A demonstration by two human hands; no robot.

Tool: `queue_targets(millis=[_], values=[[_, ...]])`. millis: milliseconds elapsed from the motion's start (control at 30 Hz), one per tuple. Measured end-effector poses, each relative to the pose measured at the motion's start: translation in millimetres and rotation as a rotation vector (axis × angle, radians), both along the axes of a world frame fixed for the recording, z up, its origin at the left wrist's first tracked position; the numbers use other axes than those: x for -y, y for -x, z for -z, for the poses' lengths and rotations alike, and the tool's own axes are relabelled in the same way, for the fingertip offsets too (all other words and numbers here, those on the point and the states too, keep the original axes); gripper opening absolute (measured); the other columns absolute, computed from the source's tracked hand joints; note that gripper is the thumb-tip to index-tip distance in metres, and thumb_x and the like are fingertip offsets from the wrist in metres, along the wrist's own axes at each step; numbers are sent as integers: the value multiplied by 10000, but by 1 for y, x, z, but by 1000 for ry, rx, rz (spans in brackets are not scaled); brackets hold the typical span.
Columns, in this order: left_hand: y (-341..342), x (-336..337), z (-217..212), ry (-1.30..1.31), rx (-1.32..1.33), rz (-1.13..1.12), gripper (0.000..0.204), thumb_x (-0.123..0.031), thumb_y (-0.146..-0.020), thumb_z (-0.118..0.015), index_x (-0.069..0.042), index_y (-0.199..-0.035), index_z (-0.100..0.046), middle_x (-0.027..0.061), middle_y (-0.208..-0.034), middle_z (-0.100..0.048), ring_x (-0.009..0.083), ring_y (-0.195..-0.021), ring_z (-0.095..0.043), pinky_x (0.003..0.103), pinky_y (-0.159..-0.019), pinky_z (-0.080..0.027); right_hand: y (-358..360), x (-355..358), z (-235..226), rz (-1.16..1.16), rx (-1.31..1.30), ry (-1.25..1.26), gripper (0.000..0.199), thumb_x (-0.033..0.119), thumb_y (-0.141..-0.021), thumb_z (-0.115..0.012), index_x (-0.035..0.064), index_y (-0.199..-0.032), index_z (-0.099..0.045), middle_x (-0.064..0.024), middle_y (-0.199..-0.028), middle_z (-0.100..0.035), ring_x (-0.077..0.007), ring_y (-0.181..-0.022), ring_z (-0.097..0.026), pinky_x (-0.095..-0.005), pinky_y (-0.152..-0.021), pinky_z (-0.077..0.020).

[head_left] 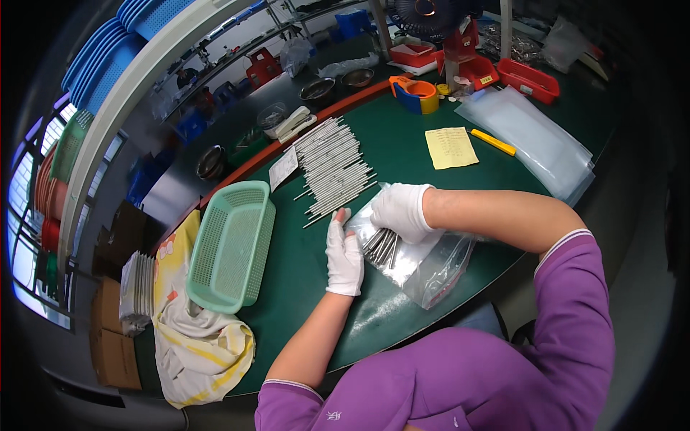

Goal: Counting and placing metal rods into plastic bags.

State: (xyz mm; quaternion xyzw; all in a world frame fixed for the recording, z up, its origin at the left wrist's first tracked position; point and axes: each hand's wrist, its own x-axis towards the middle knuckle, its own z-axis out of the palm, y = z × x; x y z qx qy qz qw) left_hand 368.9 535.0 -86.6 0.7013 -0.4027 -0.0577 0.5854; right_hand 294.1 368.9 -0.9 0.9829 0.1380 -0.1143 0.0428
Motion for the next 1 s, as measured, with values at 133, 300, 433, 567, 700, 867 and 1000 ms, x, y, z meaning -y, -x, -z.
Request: queue_targets(millis=[133, 300, 433, 567, 700, 867, 1000], values=[[5, 6, 2, -279, 546, -70, 403, 1, -845, -438, -69, -1237, -501, 137, -1193, -569, 415, -1228, -416, 443, -1067, -270, 5, 7, 1, 8, -37, -25, 216, 138, -646, -608, 76, -844, -670, -144, -826, -654, -329, -807, -637, -393, -731, -498], [0, 2, -1, -358, 462, -55, 369, -37, -800, -469, -22, -1163, -535, 143, -1310, -485, 399, -1265, -368, 492, -1095, -209, 29, 23, 19, -84, 350, -238, 131, 165, -652, -628, 74, -735, -585, -137, -734, -597, -358, -710, -613, -434, -631, -489], [4, -1, -7, -493, 555, -50, 376, -97, -787, -496, -9, -1151, -528, 164, -1350, -439, 411, -1289, -326, 513, -1090, -188, 50, 39, 47, 34, 792, -730, 244, 56, -604, -690, 84, -799, -547, -147, -724, -576, -354, -678, -580, -408, -605, -464], [2, -4, -2, -403, 605, -130, 375, -149, -793, -546, 19, -1128, -543, 223, -1295, -452, 469, -1245, -337, 519, -1067, -234, 44, 53, 42, 386, 986, -1526, 127, 104, -863, -626, 52, -889, -513, 2, -732, -578, -93, -646, -574, -233, -621, -482], [1, -4, -6, -291, 644, -113, 419, -181, -815, -571, 64, -1148, -504, 255, -1296, -421, 471, -1230, -345, 505, -1040, -281, 49, 72, 49, 576, 852, -1795, 142, 137, -871, -625, 56, -948, -537, -5, -783, -557, -99, -699, -550, -243, -687, -506], [9, 5, -16, -125, 549, -7, 547, -273, -832, -615, 48, -1238, -439, 237, -1320, -414, 422, -1261, -343, 469, -1052, -278, 38, 83, 69, 698, 579, -1784, 206, 163, -848, -657, 50, -985, -553, -18, -845, -576, -98, -747, -569, -261, -674, -506], [0, 36, -24, -28, 212, 148, 831, -331, -759, -743, 3, -1373, -295, 182, -1389, -379, 285, -1301, -350, 390, -1076, -258, 41, 72, 64, 620, 562, -1660, 198, 149, -832, -667, 43, -939, -539, -19, -812, -566, -99, -711, -561, -260, -682, -498]])
